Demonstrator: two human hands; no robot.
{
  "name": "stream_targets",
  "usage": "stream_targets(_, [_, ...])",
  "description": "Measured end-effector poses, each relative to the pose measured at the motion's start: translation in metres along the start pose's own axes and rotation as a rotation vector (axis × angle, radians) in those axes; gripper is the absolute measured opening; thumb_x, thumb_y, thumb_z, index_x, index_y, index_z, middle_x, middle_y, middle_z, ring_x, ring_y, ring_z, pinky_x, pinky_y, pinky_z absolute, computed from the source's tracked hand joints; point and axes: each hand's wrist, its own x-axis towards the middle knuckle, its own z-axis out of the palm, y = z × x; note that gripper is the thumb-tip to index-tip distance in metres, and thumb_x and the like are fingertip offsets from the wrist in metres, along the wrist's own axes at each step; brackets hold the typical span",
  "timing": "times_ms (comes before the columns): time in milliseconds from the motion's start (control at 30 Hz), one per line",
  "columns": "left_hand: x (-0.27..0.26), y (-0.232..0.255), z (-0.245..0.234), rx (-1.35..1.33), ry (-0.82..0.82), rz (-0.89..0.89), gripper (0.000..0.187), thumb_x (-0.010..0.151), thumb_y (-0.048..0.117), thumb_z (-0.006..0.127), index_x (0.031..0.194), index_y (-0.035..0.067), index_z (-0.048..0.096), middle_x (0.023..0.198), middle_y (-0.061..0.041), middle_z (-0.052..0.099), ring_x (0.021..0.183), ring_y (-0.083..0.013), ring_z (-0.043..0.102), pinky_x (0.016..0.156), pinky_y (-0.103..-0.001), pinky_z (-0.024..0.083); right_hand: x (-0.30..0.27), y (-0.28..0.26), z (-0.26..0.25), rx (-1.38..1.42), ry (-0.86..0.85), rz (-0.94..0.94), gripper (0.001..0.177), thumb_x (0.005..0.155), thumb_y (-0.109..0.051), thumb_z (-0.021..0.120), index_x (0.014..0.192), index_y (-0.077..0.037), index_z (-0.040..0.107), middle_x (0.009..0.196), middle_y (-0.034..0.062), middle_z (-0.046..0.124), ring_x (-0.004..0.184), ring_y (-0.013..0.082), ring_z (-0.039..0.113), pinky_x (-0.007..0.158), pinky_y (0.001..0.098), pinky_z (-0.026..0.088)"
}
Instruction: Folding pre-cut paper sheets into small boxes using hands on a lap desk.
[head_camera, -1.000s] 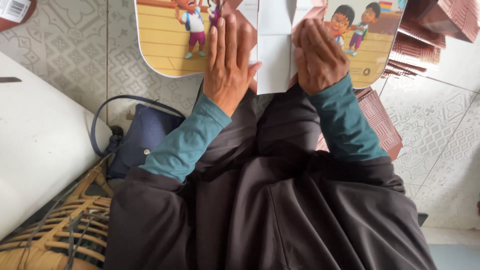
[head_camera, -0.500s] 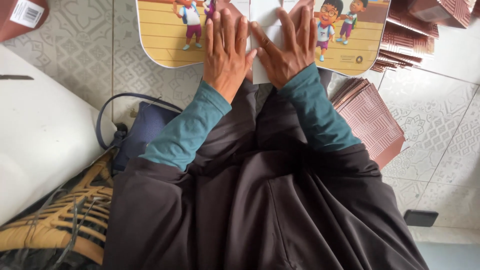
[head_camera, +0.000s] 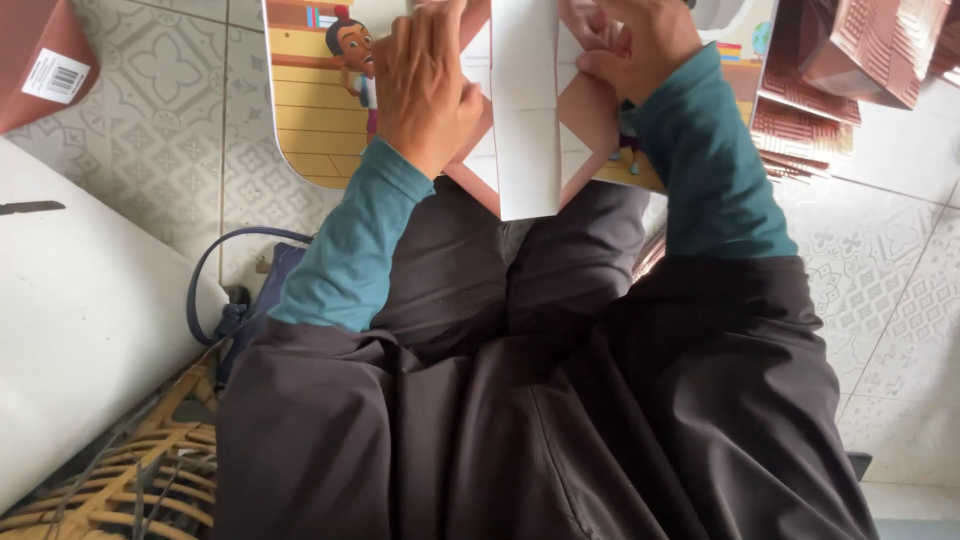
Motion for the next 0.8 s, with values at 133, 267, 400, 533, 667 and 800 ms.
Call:
stream_targets(133, [0.010, 0.006, -0.005, -0.058, -0.034, -0.035, 0.078, 0.073, 0.000, 0.074, 0.143, 0.012, 0.043, 0.132, -0.011, 0.053, 0.100, -0.0326, 0.054, 0.091, -0.045, 0.043, 0.004, -0.013, -0.011, 0.094, -0.023, 0.013, 0.041, 0.080, 0.011, 0.095, 0.114, 0.008, 0.072, 0.088, 0.0147, 0.065, 0.061, 0.0233, 0.059, 0.057, 0.0314, 0.055])
stream_targets(267, [0.013, 0.018, -0.020, -0.062, 0.106, 0.071, 0.043, 0.067, -0.014, 0.069, 0.099, 0.014, 0.061, 0.098, -0.002, 0.048, 0.089, -0.0240, 0.047, 0.090, -0.044, 0.033, -0.008, -0.036, -0.014, 0.156, 0.033, 0.016, 0.020, 0.091, 0.015, 0.080, 0.109, 0.009, 0.075, 0.101, 0.0157, 0.058, 0.073, 0.0236, 0.057, 0.066, 0.0328, 0.050])
stream_targets(400, [-0.005, 0.017, -0.024, -0.022, 0.108, 0.164, 0.029, 0.084, -0.008, 0.077, 0.099, 0.015, 0.066, 0.100, 0.004, 0.054, 0.088, -0.0189, 0.053, 0.102, -0.046, 0.032, -0.024, -0.054, -0.018, 0.071, 0.102, -0.094, 0.029, 0.093, 0.019, 0.072, 0.117, 0.006, 0.081, 0.112, 0.0179, 0.060, 0.090, 0.0290, 0.061, 0.076, 0.0354, 0.054])
stream_targets(533, [-0.043, 0.031, -0.032, -0.001, 0.058, 0.136, 0.038, 0.092, -0.004, 0.083, 0.125, 0.007, 0.067, 0.115, -0.003, 0.063, 0.092, -0.0220, 0.061, 0.122, -0.062, 0.017, -0.037, -0.061, -0.014, 0.006, 0.120, -0.146, 0.034, 0.092, 0.017, 0.071, 0.120, 0.001, 0.082, 0.122, 0.0177, 0.065, 0.102, 0.0305, 0.054, 0.087, 0.0376, 0.054])
stream_targets(667, [-0.070, 0.042, -0.035, 0.025, -0.184, 0.069, 0.069, 0.097, 0.023, 0.078, 0.154, 0.005, 0.045, 0.157, -0.016, 0.045, 0.145, -0.0313, 0.043, 0.117, -0.073, 0.011, -0.051, -0.062, 0.002, -0.259, 0.182, -0.145, 0.027, 0.097, 0.000, 0.082, 0.123, -0.008, 0.083, 0.126, 0.0107, 0.066, 0.114, 0.0303, 0.058, 0.102, 0.0461, 0.049])
stream_targets(800, [-0.091, 0.046, -0.021, 0.106, -0.008, 0.126, 0.049, 0.102, 0.021, 0.082, 0.145, 0.012, 0.062, 0.154, -0.004, 0.049, 0.141, -0.0236, 0.049, 0.120, -0.059, 0.028, -0.051, -0.073, 0.010, -0.472, 0.215, -0.098, 0.028, 0.095, -0.015, 0.094, 0.121, -0.013, 0.085, 0.126, 0.0034, 0.073, 0.128, 0.0307, 0.059, 0.122, 0.0527, 0.030])
